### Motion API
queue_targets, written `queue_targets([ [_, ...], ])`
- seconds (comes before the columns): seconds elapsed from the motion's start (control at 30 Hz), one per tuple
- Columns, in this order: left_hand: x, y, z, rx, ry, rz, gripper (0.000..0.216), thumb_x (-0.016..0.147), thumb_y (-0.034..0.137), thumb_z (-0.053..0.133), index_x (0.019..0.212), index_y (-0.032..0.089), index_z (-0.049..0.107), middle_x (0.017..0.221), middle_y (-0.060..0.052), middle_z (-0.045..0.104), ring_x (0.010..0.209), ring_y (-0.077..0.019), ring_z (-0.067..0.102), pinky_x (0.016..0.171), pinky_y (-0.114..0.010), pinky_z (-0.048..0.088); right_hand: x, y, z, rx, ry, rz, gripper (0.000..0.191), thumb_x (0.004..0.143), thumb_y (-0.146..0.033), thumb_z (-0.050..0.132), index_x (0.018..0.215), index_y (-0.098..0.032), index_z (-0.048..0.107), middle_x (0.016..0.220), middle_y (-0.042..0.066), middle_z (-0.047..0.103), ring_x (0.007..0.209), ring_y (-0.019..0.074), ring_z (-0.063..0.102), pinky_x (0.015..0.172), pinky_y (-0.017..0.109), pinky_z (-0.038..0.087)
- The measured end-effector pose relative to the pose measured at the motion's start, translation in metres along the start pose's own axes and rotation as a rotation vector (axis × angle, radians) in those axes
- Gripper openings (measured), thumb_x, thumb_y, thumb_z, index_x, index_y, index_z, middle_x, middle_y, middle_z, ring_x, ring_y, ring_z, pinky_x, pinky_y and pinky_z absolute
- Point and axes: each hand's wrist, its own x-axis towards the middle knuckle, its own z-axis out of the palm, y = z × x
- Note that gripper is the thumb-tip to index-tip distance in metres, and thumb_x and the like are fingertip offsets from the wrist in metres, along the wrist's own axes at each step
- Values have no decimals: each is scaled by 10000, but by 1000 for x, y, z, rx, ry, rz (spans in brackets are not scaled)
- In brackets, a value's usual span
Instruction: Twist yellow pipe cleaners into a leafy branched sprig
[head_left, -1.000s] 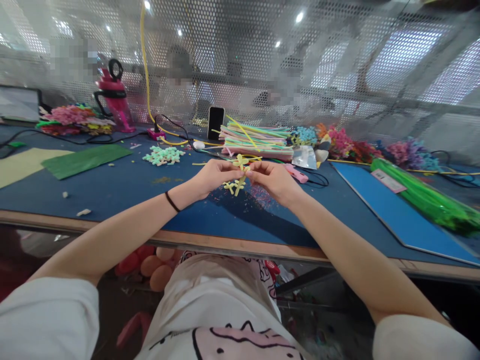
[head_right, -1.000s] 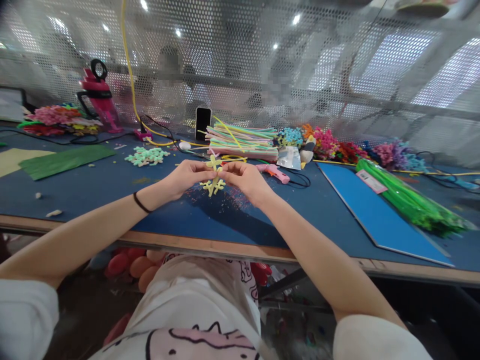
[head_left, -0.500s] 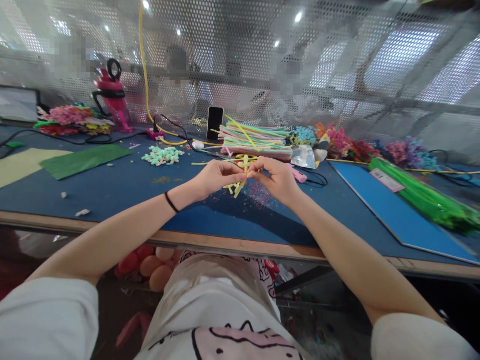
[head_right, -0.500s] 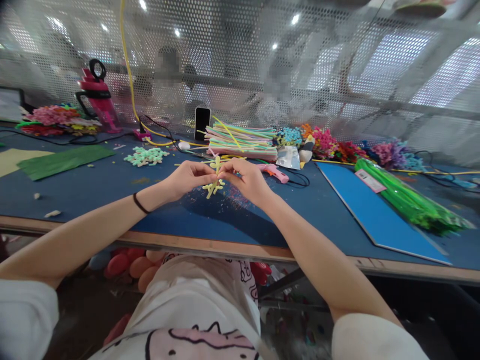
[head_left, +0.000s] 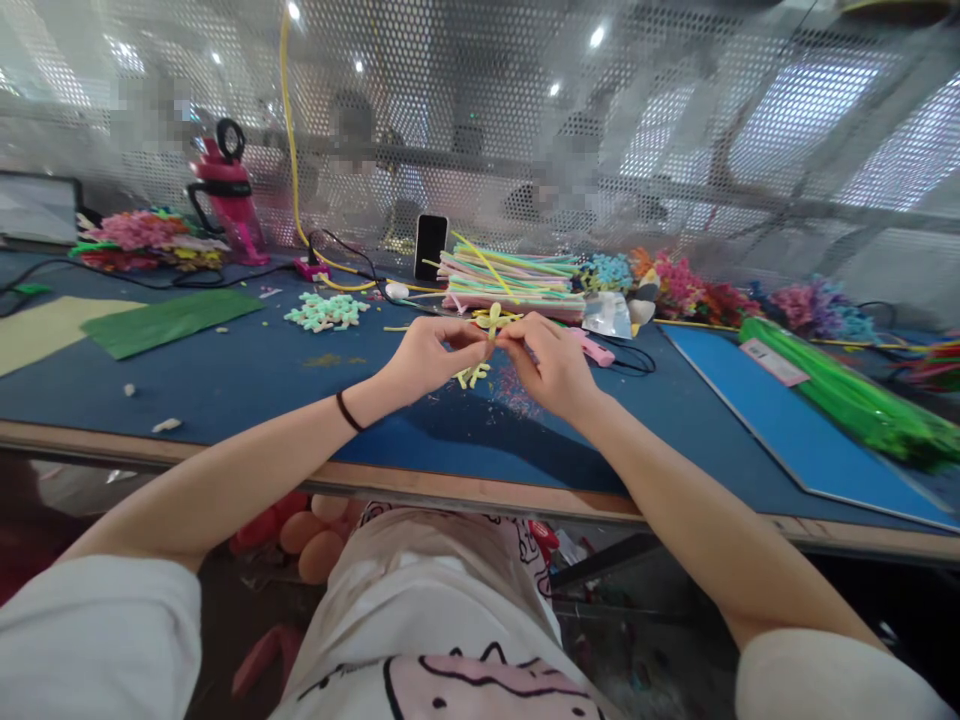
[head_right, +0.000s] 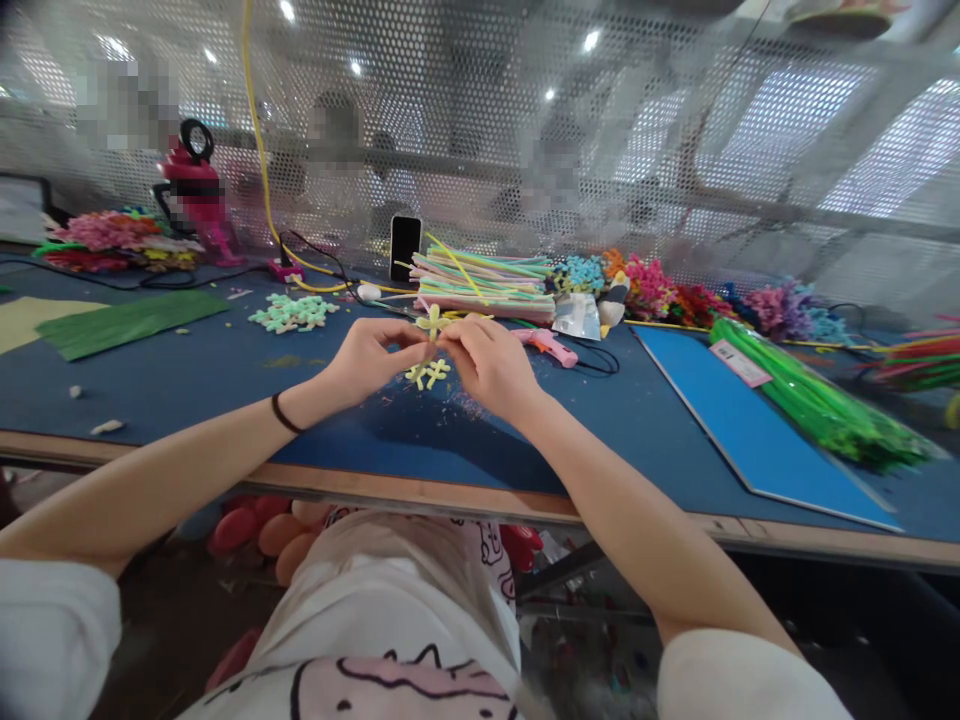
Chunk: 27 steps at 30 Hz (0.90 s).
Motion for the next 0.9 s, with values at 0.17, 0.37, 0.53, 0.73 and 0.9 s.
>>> queue_targets([
  [0.17,0,-5,-5,352,127,312,109,794,256,662,775,183,742,701,-22,711,684,-135,593,716,-279,451,2,-17,6,121,4,303,179,907,-323,579,800,-179,588,740,51,619,653,166,531,609,299,383],
  [0.37,7,-11,-16,600,-68,555,131,843,330,643,797,250,736,781,-10,752,773,-155,610,857,-340,401,10,-17,5,925,-236,1078,320,692,-383,739,631,-196,487,509,-70,329,441,73,273,454,251,226],
  [0.53,8,-7,-13,349,8,264,179,795,340,652,726,193,727,712,-31,718,699,-152,581,764,-324,422,9,-15,3,1031,-229,1004,291,769,-407,700,702,-199,509,542,-81,301,444,78,281,445,246,256],
  [0.73,10,-11,-9,-186,-76,-289,244,687,390,724,676,146,718,651,-18,663,596,-103,502,600,-260,379,-3,-3,6,127,-98,176,163,933,-308,557,994,-183,642,824,54,668,688,157,567,651,289,417],
  [0.9,10,-9,-8,-244,-165,-360,168,672,319,706,630,156,713,600,2,633,574,-87,474,572,-239,361,-5,5,-1,-163,-127,-122,164,961,-258,508,968,-174,648,785,62,682,676,167,582,636,288,398],
])
